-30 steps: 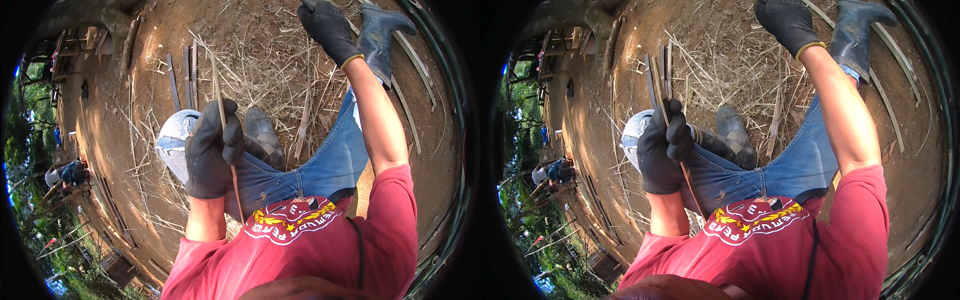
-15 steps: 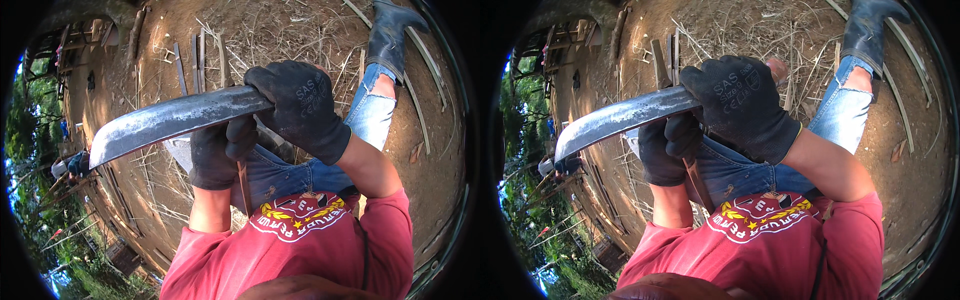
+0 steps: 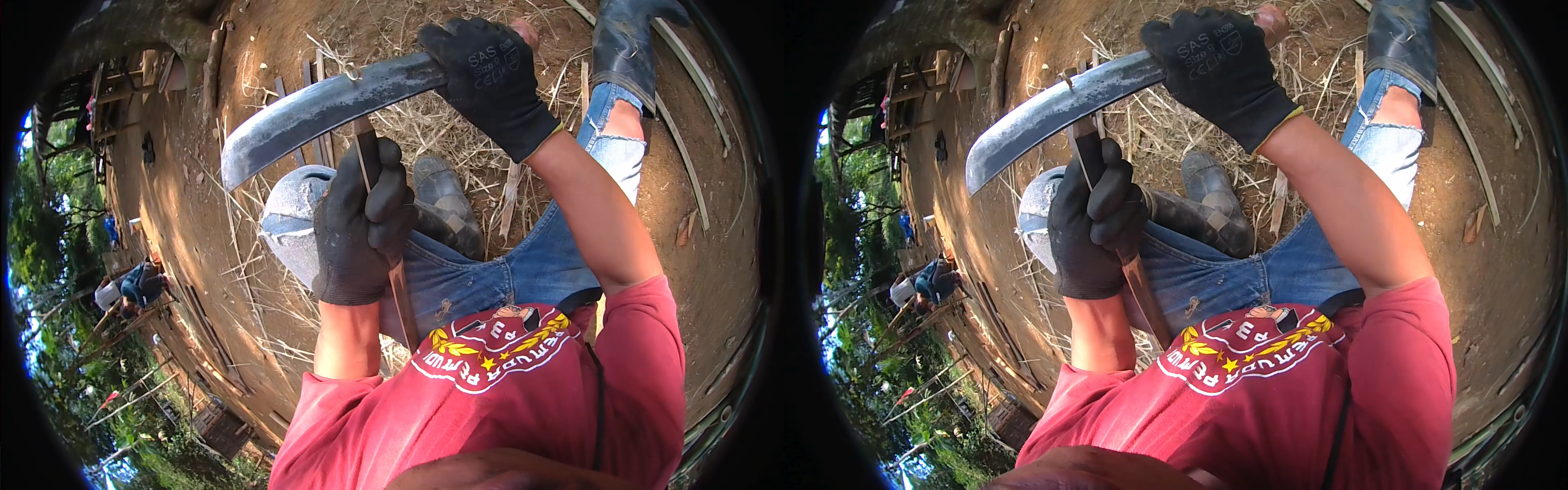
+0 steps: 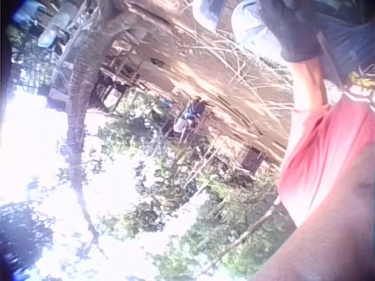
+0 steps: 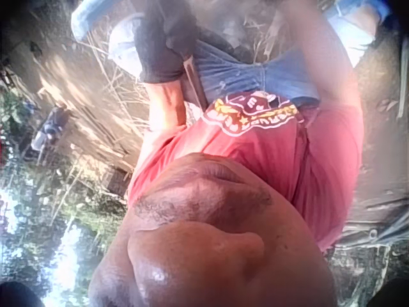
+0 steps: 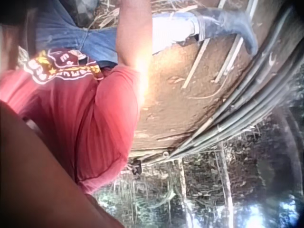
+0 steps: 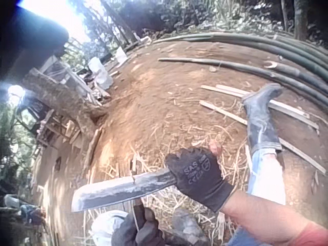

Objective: The person sits on the ground and uses a large curved blade to shave and sharpen the end of a long bamboo stick. They repeatedly scrape the blade against the bamboo to create a pointed tip, then inspect the result and continue refining the shape.

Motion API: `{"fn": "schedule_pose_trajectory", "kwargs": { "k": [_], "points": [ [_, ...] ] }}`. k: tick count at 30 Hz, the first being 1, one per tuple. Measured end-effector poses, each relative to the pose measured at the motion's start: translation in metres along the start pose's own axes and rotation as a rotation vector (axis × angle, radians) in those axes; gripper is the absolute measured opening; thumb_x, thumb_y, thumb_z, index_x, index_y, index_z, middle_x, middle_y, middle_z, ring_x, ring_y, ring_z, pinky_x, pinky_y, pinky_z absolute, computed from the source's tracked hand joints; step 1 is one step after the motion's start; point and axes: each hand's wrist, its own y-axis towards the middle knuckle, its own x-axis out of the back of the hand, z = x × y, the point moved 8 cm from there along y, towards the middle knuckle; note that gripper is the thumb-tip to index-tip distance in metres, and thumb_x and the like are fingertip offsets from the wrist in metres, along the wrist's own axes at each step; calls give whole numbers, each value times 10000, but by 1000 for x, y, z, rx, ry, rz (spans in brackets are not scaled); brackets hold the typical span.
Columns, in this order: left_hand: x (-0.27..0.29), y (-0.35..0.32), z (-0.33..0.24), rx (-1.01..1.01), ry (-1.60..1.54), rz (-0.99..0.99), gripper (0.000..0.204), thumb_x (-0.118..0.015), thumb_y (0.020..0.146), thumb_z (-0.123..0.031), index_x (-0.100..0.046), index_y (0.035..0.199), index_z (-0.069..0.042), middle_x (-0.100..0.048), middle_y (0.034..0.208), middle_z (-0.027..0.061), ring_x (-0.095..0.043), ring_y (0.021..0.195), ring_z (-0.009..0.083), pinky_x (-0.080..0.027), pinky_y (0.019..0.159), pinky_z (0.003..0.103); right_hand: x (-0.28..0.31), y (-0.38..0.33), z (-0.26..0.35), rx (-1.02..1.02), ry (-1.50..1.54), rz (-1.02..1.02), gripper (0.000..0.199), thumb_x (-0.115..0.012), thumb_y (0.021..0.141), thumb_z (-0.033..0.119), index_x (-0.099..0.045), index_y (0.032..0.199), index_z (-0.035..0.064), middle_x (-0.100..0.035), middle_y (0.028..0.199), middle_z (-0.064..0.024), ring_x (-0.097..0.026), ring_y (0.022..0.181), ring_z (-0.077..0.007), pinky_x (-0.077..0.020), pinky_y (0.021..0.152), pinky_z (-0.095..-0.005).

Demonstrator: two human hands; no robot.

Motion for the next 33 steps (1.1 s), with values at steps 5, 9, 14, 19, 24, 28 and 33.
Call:
{"fn": "schedule_pose_trajectory", "kwargs": {
  "k": [5, 9, 14, 19, 24, 28, 33],
  "points": [
    [-18, -7, 2, 108, -121, 117, 274, -366, 1063, -287, -521, 1070, -61, -332, 534, -58, -257, 351, 42, -230, 328, 201, -20, 27, -62, -105, -225, -289, 166, -566, 836, 227, -649, 765, 102, -621, 642, -115, -643, 593, -306, -499, 530, -472],
    [-14, -19, 3, 119, -219, 254, 281, -322, 1071, -270, -508, 1069, -60, -358, 530, -35, -284, 338, 52, -229, 319, 201, -17, 19, -189, -471, -301, -95, 243, -537, 869, 197, -683, 829, 7, -657, 711, -192, -667, 653, -352, -515, 561, -489],
    [-16, -9, 1, 95, -212, 235, 379, -374, 1055, -364, -488, 1136, -12, -385, 554, -13, -308, 344, 70, -255, 328, 231, 35, -12, -49, -95, 74, -69, 201, -640, 799, 234, -669, 924, 80, -651, 762, -128, -665, 700, -305, -489, 596, -441],
    [-8, -10, 2, 42, -136, 190, 390, -358, 1049, -357, -500, 1137, -5, -366, 563, -20, -328, 371, 77, -301, 365, 265, 61, -24, 41, -32, 475, -49, 205, -668, 734, 220, -640, 905, 110, -607, 721, -84, -629, 645, -278, -494, 592, -410],
    [6, -15, 6, 16, 42, -29, 422, -400, 1038, -410, -500, 820, -63, -357, 552, -13, -337, 402, 85, -290, 385, 253, 64, -10, 63, 3, 311, 137, 134, -646, 735, 229, -626, 823, 129, -593, 677, -66, -638, 645, -252, -492, 593, -395],
    [0, -13, 5, -15, 122, -61, 408, -429, 1041, -428, -534, 994, -36, -388, 599, -24, -328, 405, 75, -294, 376, 232, 54, -6, 54, 17, 191, 122, 102, -640, 744, 235, -612, 784, 146, -586, 659, -56, -638, 640, -242, -491, 589, -390],
    [2, -6, 4, -52, 186, -59, 398, -449, 1045, -403, -524, 1185, -38, -392, 618, -34, -324, 411, 61, -282, 367, 216, 34, 0, 24, 82, 53, -37, 131, -657, 754, 228, -629, 859, 155, -602, 712, -60, -639, 670, -247, -495, 609, -390]
  ]
}}
